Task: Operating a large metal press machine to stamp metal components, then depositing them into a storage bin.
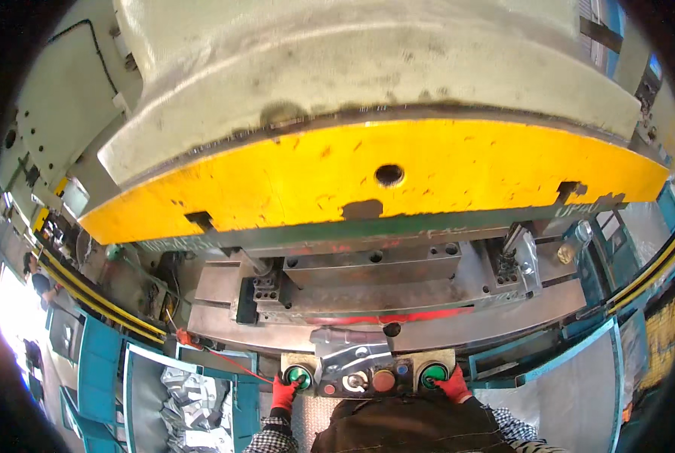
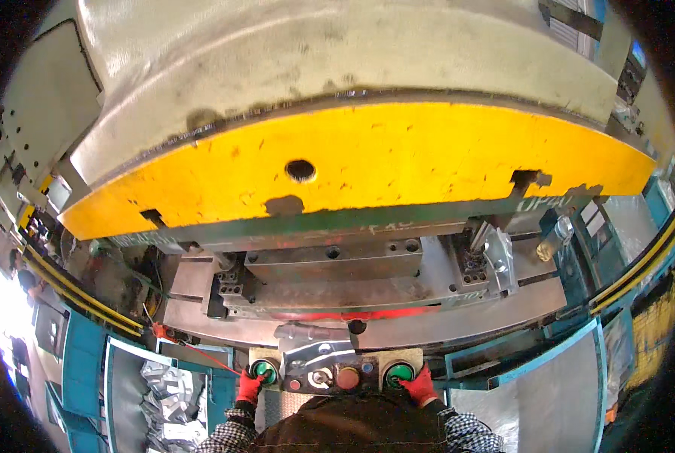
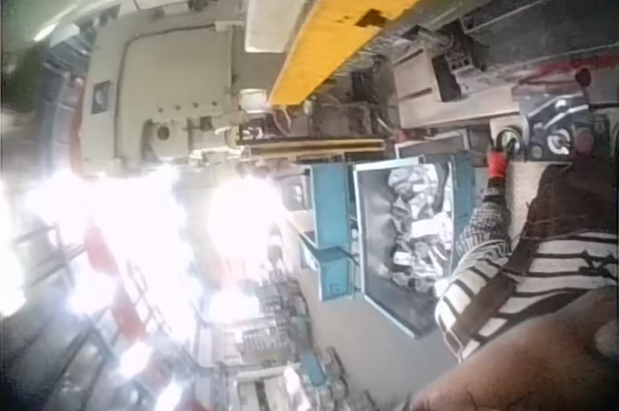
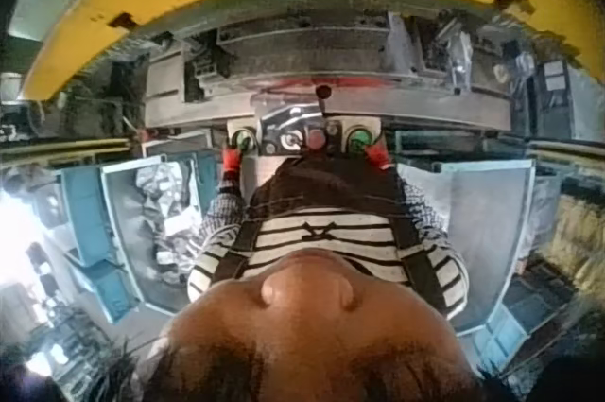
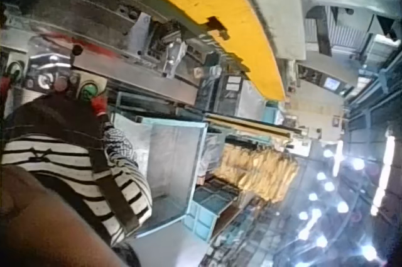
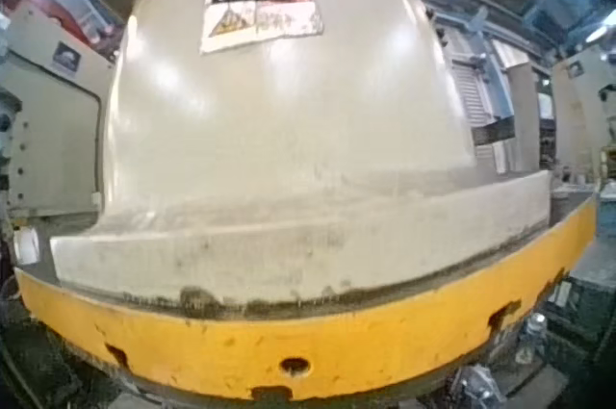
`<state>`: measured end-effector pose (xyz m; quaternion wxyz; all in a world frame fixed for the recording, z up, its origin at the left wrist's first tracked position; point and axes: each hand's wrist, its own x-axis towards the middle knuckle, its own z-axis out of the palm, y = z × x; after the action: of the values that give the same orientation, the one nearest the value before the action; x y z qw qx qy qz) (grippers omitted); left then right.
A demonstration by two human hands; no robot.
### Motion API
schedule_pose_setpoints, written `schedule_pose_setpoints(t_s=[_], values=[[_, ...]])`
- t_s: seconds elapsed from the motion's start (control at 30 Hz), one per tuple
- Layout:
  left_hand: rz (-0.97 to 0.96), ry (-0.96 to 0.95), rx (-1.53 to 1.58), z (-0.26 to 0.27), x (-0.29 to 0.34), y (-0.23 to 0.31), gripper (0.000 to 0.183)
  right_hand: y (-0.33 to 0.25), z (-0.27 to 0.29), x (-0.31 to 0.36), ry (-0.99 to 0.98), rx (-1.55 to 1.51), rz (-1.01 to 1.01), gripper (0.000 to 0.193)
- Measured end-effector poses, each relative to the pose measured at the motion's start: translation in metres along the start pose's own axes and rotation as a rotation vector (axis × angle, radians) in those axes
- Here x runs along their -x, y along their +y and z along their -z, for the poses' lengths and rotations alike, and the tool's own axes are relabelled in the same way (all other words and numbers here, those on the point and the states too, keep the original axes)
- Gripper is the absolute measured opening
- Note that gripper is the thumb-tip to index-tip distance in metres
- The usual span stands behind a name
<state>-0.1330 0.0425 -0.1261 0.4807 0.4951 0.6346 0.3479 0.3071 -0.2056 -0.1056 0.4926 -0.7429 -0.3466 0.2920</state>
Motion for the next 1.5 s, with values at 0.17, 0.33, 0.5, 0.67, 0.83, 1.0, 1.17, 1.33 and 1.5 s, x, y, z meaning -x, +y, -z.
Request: schedule_pose_setpoints(t_s=[0.17, 0.33, 0.5, 0.67, 0.83, 1.0, 1.17, 1.33, 1.5], values=[[-0.056, -0.06, 0.072, -0.002, 0.009, 0.015, 0.073, -0.005, 0.0, 0.002, 0.05, 0.027, -0.035, 0.081], [-0.002, -0.175, -0.232, 0.014, 0.006, 0.053, 0.067, -0.008, 0.003, 0.0, 0.015, 0.145, -0.011, 0.079], [-0.252, -0.506, -0.868, 0.011, -0.023, 0.185, 0.05, -0.004, 0.011, -0.002, -0.078, -0.01, 0.055, 0.075], [-0.951, -0.225, -0.221, -0.057, -0.01, 0.387, 0.02, 0.012, 0.014, -0.004, -0.156, -0.123, -0.085, 0.071], [-1.479, 0.304, -0.726, -0.15, -0.038, 0.498, 0.036, 0.018, 0.023, 0.002, -0.019, -0.154, -0.209, 0.068], [-1.361, 0.509, -1.166, -0.211, -0.067, 0.497, 0.037, -0.001, 0.077, 0.012, 0.212, -0.291, -0.324, 0.051], [-1.404, 0.415, -1.026, -0.224, -0.082, 0.499, 0.028, -0.037, 0.155, -0.002, 0.515, -0.426, -0.095, 0.051], [-1.507, 0.25, -0.502, -0.184, -0.039, 0.504, 0.03, -0.073, 0.238, -0.093, 0.631, -0.211, 0.181, 0.061], [-1.389, 0.196, -0.42, -0.094, 0.025, 0.472, 0.034, -0.062, 0.276, -0.184, 0.537, 0.31, -0.201, 0.078]])
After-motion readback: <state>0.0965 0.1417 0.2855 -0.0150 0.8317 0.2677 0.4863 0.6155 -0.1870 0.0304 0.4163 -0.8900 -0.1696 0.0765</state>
